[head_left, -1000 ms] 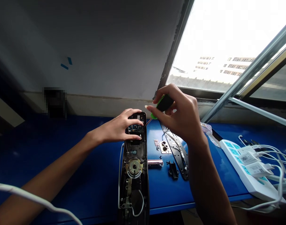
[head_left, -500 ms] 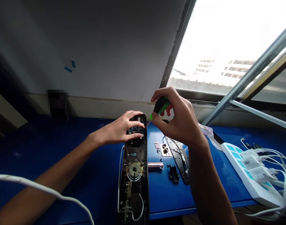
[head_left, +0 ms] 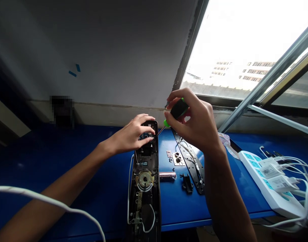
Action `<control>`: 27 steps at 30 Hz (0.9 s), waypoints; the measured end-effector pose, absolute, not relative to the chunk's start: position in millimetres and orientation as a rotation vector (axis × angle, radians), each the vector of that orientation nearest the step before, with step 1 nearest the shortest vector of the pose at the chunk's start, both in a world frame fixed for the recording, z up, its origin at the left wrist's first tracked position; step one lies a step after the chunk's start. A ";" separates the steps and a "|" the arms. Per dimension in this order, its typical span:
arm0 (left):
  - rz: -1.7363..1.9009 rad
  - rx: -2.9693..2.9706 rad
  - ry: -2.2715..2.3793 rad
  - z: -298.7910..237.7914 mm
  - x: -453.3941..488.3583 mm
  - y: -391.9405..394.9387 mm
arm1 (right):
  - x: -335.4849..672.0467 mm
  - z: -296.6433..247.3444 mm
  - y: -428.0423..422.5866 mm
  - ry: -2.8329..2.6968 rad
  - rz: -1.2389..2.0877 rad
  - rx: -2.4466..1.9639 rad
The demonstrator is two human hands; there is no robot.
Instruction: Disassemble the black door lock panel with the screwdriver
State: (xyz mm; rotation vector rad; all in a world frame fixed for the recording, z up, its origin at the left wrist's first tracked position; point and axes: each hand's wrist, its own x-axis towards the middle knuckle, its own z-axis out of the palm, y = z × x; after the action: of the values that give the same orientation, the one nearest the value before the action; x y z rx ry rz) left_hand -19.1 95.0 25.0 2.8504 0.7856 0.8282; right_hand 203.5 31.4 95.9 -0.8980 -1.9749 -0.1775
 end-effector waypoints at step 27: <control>-0.231 2.966 0.635 33.8 116.3 91.1 | 284.8 121.7 13.2 -2.322 0.099 -1.544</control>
State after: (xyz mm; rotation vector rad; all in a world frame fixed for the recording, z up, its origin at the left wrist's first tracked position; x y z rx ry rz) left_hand 116.3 91.1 33.8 2.9660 0.6354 -0.2308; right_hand 284.8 13.2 121.7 -1.5439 -2.3225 0.0991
